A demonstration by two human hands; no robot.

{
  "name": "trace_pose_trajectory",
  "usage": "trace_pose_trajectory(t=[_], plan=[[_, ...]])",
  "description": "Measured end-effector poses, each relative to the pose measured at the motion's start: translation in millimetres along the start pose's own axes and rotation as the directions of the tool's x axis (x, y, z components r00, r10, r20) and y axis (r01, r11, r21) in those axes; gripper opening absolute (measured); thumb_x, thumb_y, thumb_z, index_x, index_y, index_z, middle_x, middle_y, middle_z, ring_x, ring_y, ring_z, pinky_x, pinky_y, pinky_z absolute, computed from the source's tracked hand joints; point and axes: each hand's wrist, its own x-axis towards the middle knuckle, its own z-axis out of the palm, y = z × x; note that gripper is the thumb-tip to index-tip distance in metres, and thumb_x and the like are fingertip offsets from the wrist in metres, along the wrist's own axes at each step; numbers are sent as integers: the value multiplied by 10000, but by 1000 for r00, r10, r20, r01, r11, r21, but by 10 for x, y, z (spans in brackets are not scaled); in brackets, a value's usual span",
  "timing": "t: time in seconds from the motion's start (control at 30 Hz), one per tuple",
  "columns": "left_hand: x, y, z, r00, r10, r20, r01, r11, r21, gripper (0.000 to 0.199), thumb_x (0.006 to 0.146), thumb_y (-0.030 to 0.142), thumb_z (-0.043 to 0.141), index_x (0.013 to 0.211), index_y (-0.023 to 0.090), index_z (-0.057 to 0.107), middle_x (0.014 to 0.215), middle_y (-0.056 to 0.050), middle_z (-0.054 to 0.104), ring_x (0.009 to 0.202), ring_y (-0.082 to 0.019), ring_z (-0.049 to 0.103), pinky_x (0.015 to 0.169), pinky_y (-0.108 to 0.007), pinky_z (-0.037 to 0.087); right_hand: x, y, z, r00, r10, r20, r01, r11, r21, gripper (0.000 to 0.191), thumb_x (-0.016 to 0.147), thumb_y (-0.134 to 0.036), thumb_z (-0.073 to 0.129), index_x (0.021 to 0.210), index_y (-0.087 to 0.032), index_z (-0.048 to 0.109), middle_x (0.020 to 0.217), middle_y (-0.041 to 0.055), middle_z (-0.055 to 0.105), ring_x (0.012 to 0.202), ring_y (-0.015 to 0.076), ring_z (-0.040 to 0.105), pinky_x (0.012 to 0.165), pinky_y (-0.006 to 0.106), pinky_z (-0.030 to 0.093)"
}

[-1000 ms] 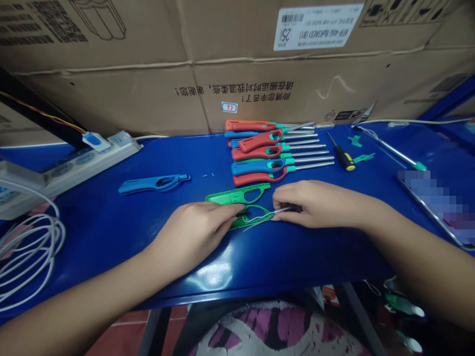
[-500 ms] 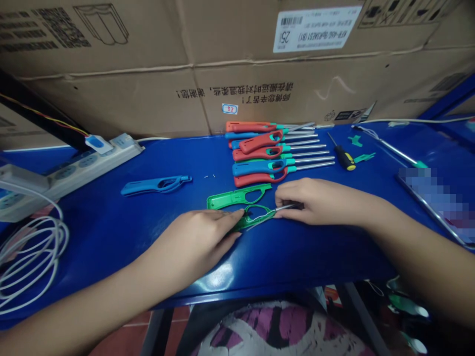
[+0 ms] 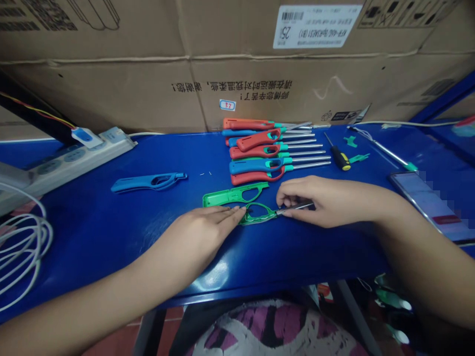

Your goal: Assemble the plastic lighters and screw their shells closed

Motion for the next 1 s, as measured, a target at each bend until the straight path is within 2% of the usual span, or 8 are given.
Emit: trace_pose_trajectory(t=[0.2,0.37,0.57,0.67,0.73,0.87,0.93,1.0], plan=[[15,-56,8,998,-58,-7,57,990,-126,406,965,118,521,1361,123,609,1176,-126,750,1004,-278,737,818,-422,648,5,34,31,1000,24,2,-24,1000,-15,88,939,-253,605,889,-193,645,919,29,675,794,148,596,676,254,424],[28,-70,29,998,-41,-44,32,982,-187,379,995,138,483,1352,116,607,1136,-106,758,1004,-274,727,822,-418,636,45,-6,49,999,38,-33,-42,993,-110,71,902,-196,657,832,-185,665,889,19,688,795,147,615,677,250,402],[37,-85,64,992,-108,-58,93,970,-224,373,985,171,531,1348,158,617,1160,-96,750,1009,-262,727,844,-410,623,72,-8,54,997,35,-68,-48,977,-209,89,873,-145,671,809,-196,704,860,10,712,790,154,640,671,256,386],[42,-85,55,992,-120,-46,105,964,-243,375,989,178,528,1354,172,613,1183,-90,744,1029,-249,724,872,-400,616,76,4,54,998,25,-65,-34,988,-151,89,879,-141,656,804,-181,684,848,19,694,759,141,620,659,247,398],[48,-85,44,993,-108,-41,95,965,-246,373,1001,174,497,1356,171,612,1181,-88,745,1027,-241,724,871,-394,617,80,8,53,998,33,-61,-39,995,-89,85,893,-201,661,813,-172,666,808,17,660,696,125,586,616,238,395],[56,-94,37,998,-56,-35,47,977,-207,378,1008,161,461,1352,149,616,1151,-102,750,1017,-244,725,850,-385,627,107,20,58,996,50,-75,-50,999,0,249,915,-362,666,761,-168,640,699,-10,589,592,100,512,566,229,370],[56,-96,37,999,-38,-21,34,984,-174,382,1000,152,467,1350,131,619,1159,-119,745,1025,-255,723,846,-387,630,131,35,71,994,84,-75,-80,995,54,295,915,-371,666,710,-167,611,641,-25,568,554,90,495,562,226,368],[53,-91,34,999,-36,3,36,989,-144,393,991,141,470,1356,119,615,1156,-136,742,1018,-264,725,824,-388,635,153,51,85,985,167,-35,-160,977,143,309,909,-383,673,701,-171,587,571,-46,544,503,85,485,544,223,367]])
